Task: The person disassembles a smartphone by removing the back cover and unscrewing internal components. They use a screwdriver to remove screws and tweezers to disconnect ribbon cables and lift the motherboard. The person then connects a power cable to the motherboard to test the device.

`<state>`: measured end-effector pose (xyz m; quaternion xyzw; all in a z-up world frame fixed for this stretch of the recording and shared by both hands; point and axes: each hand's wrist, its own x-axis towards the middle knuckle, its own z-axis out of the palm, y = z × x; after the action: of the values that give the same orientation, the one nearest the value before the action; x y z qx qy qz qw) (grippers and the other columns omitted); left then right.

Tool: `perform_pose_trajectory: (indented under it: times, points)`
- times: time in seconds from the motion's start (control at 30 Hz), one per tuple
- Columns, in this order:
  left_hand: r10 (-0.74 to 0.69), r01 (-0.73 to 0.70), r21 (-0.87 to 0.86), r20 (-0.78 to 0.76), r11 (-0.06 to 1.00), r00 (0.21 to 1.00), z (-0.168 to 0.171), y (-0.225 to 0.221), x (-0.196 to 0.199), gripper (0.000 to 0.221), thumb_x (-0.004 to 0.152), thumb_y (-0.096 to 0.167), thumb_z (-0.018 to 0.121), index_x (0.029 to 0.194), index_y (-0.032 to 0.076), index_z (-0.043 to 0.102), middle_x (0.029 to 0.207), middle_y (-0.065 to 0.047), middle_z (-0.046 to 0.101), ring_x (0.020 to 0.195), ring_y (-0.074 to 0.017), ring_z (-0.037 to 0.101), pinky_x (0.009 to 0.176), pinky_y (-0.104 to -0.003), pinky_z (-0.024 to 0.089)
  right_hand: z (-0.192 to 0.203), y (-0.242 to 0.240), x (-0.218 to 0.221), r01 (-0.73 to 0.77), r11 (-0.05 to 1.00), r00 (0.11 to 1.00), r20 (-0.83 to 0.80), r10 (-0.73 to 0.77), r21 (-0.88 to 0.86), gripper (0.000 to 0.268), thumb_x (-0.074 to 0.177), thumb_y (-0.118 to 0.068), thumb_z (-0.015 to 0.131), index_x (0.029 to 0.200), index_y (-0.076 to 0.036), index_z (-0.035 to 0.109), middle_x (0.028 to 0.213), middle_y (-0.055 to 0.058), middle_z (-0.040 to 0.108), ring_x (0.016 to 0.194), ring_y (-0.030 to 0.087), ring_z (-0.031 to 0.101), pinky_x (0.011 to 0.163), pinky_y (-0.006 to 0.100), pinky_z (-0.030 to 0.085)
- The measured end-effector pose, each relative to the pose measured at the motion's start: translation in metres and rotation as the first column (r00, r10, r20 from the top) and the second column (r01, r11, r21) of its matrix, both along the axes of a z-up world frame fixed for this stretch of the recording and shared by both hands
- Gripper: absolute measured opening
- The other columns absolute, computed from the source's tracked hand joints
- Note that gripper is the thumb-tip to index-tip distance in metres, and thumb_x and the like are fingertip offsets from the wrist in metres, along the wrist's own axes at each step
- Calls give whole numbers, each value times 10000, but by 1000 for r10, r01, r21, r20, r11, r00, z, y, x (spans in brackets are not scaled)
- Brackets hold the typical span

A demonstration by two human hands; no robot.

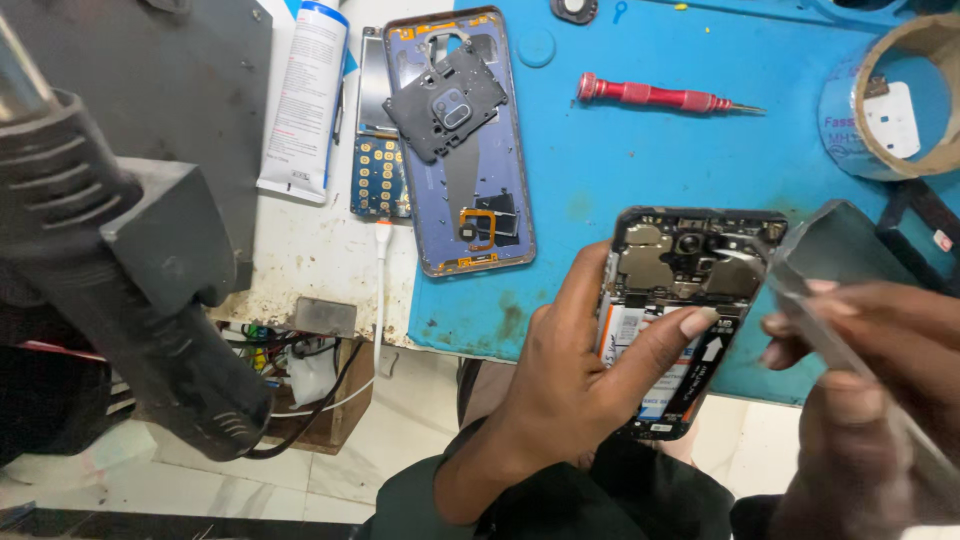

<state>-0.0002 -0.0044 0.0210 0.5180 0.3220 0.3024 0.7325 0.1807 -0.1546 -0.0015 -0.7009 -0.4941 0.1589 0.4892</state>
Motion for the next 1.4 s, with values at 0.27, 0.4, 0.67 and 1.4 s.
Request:
perform_pose_trajectory:
  times: [0.27, 0.4, 0.67, 1.4]
  points:
    - [14, 27, -187, 213, 982, 977, -8, 3, 0, 377, 1088, 147, 650, 1370, -36, 479, 1181, -104, 715, 1031, -95, 701, 880, -245, 595, -27, -33, 32, 64, 987, 911, -411, 3, 151, 376, 1186, -365, 538, 1330, -18, 544, 1215, 225, 665, 1041, 307, 726, 772, 356, 624]
    - [31, 15, -207, 217, 978, 976, -7, 3, 0, 360, 1090, 147, 628, 1365, -34, 481, 1182, -99, 722, 1039, -97, 716, 880, -260, 612, -5, -28, -10, 136, 988, 937, -332, -107, 67, 443, 1166, -402, 524, 1331, 9, 519, 1196, 243, 590, 1019, 336, 697, 851, 399, 614]
    - [40, -8, -178, 179, 984, 983, -10, -3, 2, 352, 1098, 148, 639, 1366, -28, 492, 1139, -92, 714, 994, -81, 695, 855, -247, 595, 54, 10, -45, 198, 953, 979, 5, -203, -227, 440, 1054, -336, 512, 1231, 67, 528, 1189, 284, 641, 1042, 342, 711, 968, 484, 597]
    - [-29, 135, -308, 326, 942, 945, -8, 0, -2, 581, 987, -9, 720, 1437, -40, 354, 1290, -211, 675, 1150, -236, 718, 991, -378, 641, 7, -20, 51, -349, 869, 926, 13, 377, -352, 292, 992, -314, 593, 1102, -62, 689, 1310, 290, 617, 1208, 389, 686, 975, 428, 590]
